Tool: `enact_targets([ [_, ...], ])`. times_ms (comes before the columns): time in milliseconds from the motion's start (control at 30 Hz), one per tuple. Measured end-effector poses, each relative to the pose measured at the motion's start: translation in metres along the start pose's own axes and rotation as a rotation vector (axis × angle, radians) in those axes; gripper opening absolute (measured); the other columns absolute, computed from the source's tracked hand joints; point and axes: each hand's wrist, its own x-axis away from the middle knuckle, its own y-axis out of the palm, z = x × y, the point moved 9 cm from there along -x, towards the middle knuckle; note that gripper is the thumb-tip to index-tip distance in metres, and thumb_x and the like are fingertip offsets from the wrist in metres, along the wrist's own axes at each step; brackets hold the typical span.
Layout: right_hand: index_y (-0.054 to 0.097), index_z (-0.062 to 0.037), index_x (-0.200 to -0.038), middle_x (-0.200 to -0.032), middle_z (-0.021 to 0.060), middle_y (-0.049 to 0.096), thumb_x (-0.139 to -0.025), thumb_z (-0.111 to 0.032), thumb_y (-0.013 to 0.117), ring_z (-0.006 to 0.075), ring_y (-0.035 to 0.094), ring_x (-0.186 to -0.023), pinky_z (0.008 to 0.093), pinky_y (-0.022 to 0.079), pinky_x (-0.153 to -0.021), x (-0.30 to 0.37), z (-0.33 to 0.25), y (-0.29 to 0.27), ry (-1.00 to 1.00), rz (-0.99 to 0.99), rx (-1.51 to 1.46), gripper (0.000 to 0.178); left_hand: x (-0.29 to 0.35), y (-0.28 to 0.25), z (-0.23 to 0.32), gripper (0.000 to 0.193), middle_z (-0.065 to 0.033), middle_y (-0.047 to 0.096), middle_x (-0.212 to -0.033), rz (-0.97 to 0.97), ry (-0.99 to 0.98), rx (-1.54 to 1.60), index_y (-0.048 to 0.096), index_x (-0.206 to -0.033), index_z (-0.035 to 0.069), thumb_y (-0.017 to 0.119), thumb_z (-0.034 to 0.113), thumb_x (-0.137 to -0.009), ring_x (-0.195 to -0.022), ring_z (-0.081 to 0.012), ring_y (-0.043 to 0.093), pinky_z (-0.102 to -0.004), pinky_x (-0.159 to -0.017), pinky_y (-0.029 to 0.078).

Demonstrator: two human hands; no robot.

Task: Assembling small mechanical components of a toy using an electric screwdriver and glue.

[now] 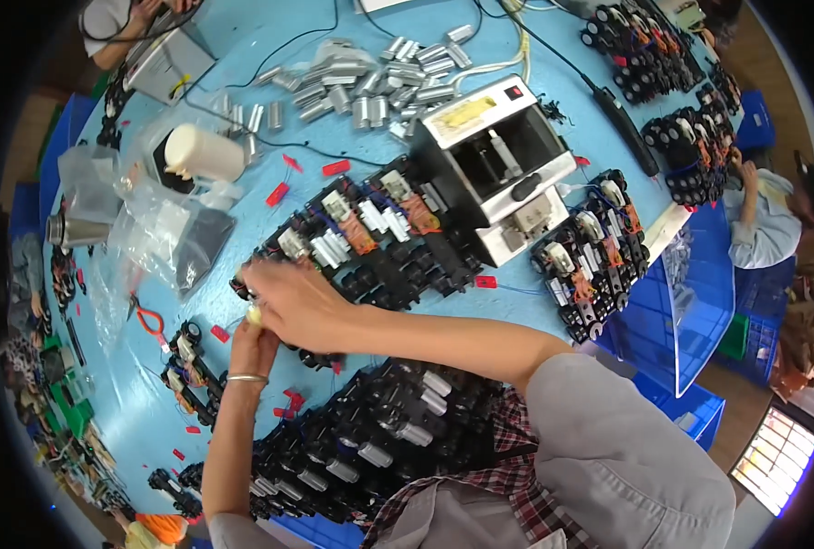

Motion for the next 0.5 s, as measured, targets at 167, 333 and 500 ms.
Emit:
enact_targets([
  [167,0.061,-0.0065,-0.105,-0.081,0.0053,0.064,-0.078,-0.019,0.064,0.0142,0.060,-0.064,0.0288,0.047,-0.059,0.142,0.022,-0.086,-0.003,-0.113,-0.372,0.030,0.041,-0.066,0.052,0.029,-0.0065,0.060,-0.081,0.281,-0.120,-0.978,0.056,-0.099,-0.003,0.055,0.021,-0.083,-0.066,-0.0123,0.056,-0.0215,-0.059,0.044],
  [333,0.054,-0.0074,-0.070,-0.055,-0.0054,0.044,-0.084,-0.021,0.053,0.0027,0.035,-0.043,0.0172,0.026,-0.040,0.496,0.160,-0.348,0.582,1.462,-0.020,0.020,0.010,0.074,0.094,0.020,-0.0090,0.062,-0.072,-0.009,-0.107,-1.433,0.059,-0.095,-0.002,0.055,0.007,-0.079,-0.062,-0.0113,0.059,-0.0248,-0.057,0.047],
  [500,0.059,-0.0040,-0.079,-0.074,0.0166,0.059,-0.079,-0.015,0.052,0.0288,0.056,-0.060,0.0409,0.044,-0.054,0.678,0.389,-0.451,1.506,0.705,0.794,0.013,-0.103,0.212,0.119,0.035,-0.0053,0.056,-0.087,0.003,0.400,-1.384,0.048,-0.115,0.003,0.056,0.005,-0.081,-0.073,-0.0126,0.054,-0.0253,-0.065,0.046],
])
